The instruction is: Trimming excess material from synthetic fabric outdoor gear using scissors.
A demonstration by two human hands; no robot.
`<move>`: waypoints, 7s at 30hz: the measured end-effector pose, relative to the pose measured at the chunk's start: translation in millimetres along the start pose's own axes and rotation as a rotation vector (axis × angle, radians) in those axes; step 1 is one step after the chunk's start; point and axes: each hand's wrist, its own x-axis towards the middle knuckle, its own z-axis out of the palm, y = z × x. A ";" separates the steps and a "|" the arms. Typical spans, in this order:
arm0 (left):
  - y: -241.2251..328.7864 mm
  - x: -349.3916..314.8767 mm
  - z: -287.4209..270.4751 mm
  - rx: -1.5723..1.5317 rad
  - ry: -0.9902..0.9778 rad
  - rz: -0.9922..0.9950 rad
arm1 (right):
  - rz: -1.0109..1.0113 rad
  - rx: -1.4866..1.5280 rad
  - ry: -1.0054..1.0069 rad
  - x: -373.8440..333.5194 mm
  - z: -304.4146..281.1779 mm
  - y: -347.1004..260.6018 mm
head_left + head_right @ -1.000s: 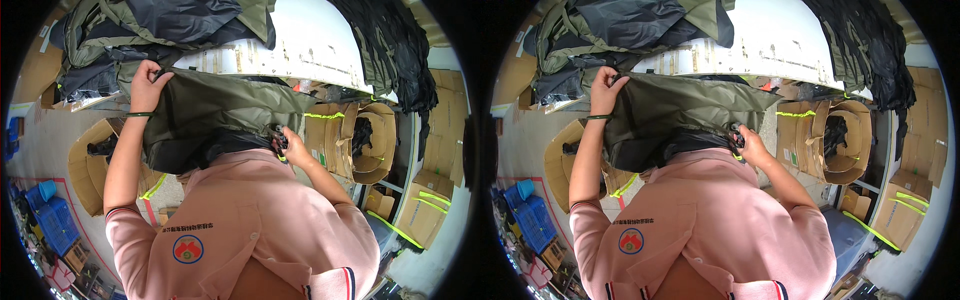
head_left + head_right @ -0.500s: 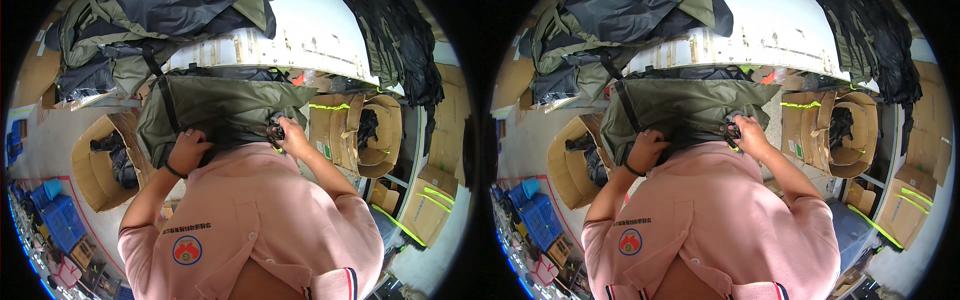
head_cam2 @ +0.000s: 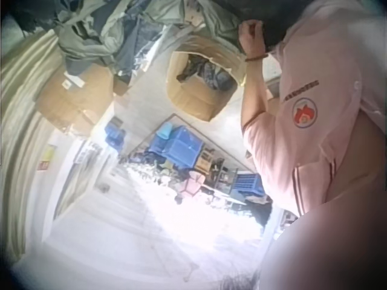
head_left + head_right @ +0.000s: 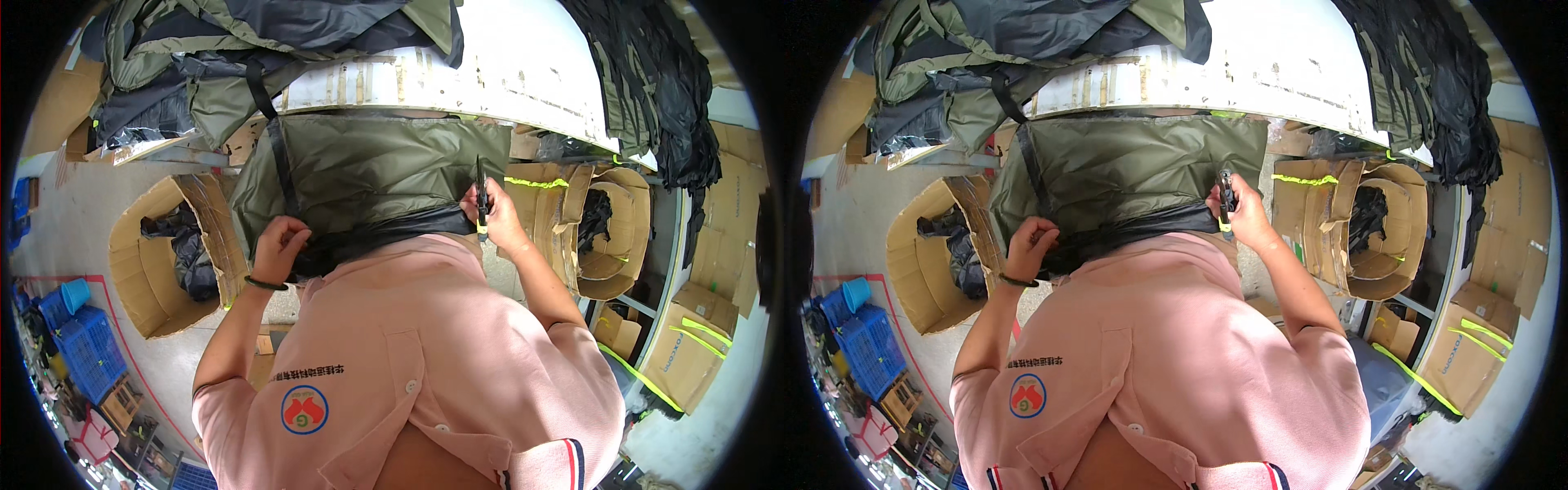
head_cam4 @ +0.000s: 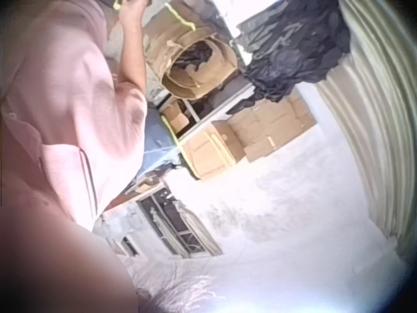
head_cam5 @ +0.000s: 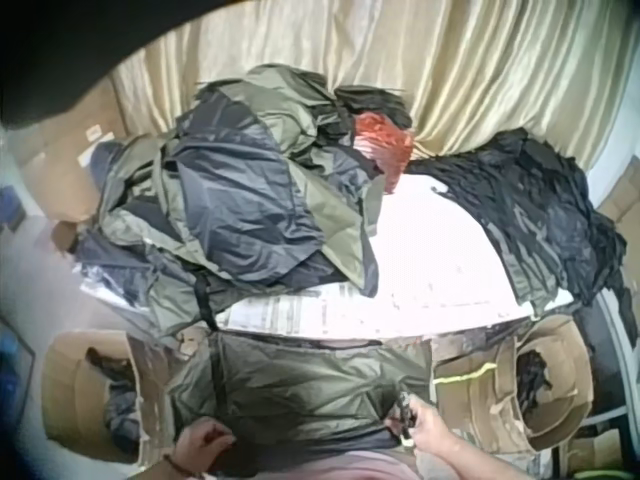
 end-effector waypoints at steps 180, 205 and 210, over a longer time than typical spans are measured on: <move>104.4 31.3 -24.6 0.233 -0.058 0.546 | -0.634 -0.927 -0.411 76.5 66.4 -162.5; 107.6 14.0 -26.5 0.176 -0.143 0.558 | -0.547 -0.832 -0.491 64.9 76.6 -150.8; 106.6 15.3 -30.7 0.177 -0.111 0.573 | -0.511 -0.725 -0.484 66.2 79.9 -136.7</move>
